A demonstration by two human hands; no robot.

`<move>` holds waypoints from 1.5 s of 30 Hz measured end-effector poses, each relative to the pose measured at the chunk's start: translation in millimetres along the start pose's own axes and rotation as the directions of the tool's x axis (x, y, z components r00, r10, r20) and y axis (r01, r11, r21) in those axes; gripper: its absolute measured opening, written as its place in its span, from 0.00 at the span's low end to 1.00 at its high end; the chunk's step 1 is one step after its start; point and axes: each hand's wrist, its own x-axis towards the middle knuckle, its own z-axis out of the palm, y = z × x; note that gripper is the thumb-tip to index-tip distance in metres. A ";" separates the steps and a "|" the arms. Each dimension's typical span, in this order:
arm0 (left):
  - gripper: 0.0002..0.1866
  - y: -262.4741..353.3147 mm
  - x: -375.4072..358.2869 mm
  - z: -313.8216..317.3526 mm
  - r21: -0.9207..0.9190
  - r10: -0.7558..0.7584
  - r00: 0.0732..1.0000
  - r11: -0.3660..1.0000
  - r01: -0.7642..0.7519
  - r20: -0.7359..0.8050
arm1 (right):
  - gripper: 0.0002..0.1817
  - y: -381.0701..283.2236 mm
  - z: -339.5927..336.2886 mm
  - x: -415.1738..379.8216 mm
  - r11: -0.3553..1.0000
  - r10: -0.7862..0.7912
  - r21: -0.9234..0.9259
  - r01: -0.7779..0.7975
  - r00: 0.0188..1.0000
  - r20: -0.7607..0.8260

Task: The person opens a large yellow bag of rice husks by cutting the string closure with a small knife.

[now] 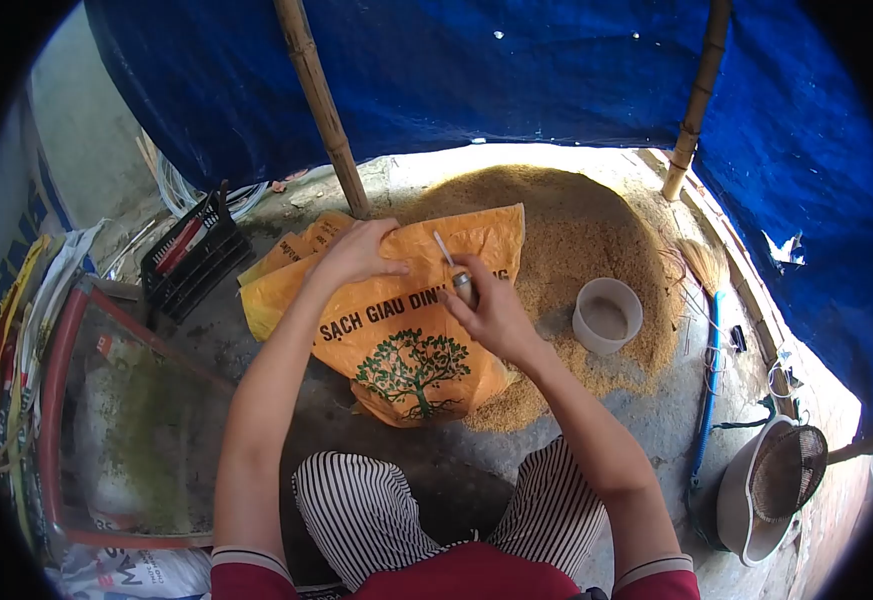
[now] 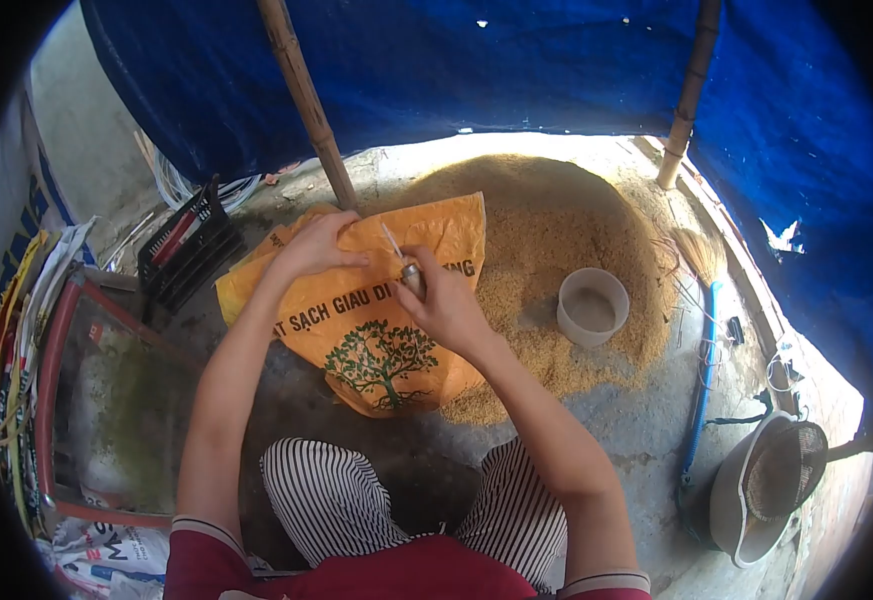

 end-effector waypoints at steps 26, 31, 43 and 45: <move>0.17 -124.7 -99.4 -74.5 0.097 -0.167 0.980 0.983 0.157 0.104 | 0.12 -4.2 -33.0 90.9 0.918 -0.052 -0.395 0.043 0.999 -0.013; 0.31 -49.6 -67.8 -80.4 0.041 -0.053 0.993 0.998 0.049 0.105 | 0.12 -27.4 -10.7 98.1 0.900 0.030 -0.435 -0.002 0.998 0.059; 0.20 13.9 23.5 0.1 -0.216 -0.008 0.987 0.975 0.043 0.159 | 0.18 -55.6 -24.7 13.1 0.983 0.180 0.068 -0.170 0.969 -0.172; 0.19 5.3 22.8 1.9 -0.291 0.046 0.991 0.957 -0.006 0.127 | 0.18 -58.3 -9.1 -12.3 0.914 0.316 0.240 -0.328 0.945 0.089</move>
